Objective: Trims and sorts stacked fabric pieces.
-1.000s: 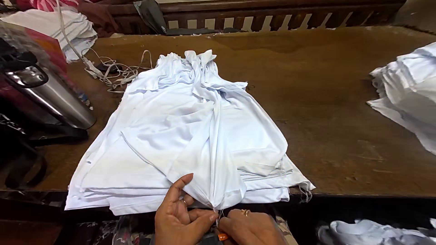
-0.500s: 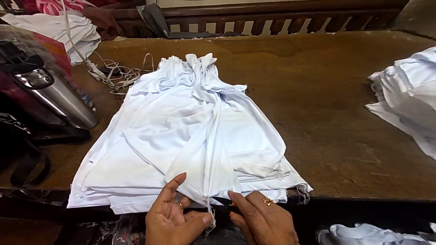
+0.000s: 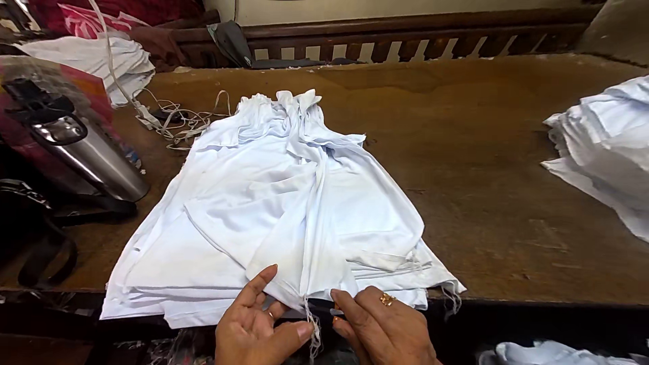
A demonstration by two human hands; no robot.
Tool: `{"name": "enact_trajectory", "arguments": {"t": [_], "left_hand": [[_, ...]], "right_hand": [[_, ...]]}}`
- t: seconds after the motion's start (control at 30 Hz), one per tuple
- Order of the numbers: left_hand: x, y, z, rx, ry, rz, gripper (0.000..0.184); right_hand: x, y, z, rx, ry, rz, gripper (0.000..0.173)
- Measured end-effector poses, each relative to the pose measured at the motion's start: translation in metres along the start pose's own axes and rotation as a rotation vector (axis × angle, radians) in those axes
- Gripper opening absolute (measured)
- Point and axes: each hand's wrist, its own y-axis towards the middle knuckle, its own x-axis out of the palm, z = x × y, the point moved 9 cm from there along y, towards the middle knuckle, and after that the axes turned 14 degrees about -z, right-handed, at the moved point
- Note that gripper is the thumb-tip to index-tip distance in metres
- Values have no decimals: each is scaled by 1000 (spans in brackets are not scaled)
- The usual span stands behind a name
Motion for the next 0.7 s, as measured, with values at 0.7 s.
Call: {"name": "enact_trajectory", "arguments": {"t": [0.7], "left_hand": [[17,-10,11,38,208,-55,95]], "right_hand": [[7,4,8,63,13,-55,39]]}}
